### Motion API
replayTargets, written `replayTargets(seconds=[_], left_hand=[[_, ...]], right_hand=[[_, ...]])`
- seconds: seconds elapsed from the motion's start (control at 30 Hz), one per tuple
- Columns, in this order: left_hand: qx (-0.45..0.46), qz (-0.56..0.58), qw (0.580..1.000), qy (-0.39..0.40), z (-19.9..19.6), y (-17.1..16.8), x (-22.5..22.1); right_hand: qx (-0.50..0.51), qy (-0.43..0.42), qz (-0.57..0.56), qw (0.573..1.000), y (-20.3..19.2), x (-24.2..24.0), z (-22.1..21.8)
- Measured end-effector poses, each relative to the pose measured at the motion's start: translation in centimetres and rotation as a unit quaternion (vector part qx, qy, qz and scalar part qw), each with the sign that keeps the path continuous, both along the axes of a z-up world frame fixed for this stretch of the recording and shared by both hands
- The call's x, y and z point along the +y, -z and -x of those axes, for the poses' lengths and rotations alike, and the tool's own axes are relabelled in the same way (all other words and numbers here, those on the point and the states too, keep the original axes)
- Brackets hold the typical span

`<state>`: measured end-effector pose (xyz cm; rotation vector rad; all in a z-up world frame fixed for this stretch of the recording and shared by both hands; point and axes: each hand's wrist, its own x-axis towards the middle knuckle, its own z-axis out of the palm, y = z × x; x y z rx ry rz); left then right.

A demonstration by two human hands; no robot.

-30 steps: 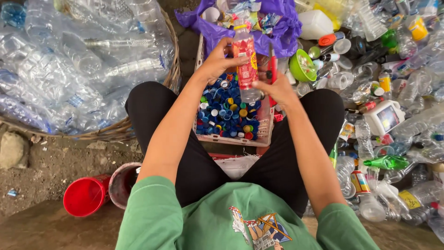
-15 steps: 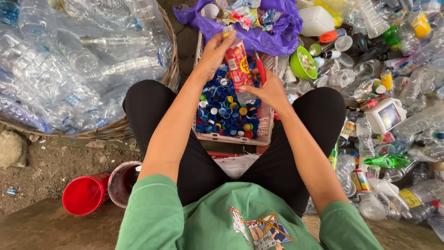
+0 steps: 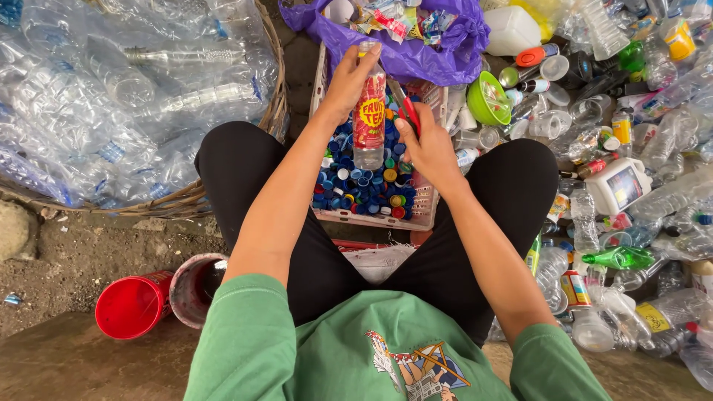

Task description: The person sits on the ground surrounded by plastic waste and uses scissors to cut the tops off plastic bottles. They place the cut bottles into a basket and occasionally dip the cut pieces into a bucket of water.

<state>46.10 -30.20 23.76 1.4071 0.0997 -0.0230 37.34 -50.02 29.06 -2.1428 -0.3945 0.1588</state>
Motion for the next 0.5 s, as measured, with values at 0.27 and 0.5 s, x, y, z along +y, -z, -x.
replayTargets(seconds=[0.27, 0.5], left_hand=[[-0.063, -0.025, 0.998, -0.018, 0.3, -0.1, -0.2], [-0.172, -0.127, 0.971, -0.106, -0.6, 1.7, -0.3]], right_hand=[[-0.032, 0.028, 0.046, 0.998, -1.6, 1.7, 0.6], [-0.144, 0.053, 0.122, 0.98, -1.4, 3.0, 1.2]])
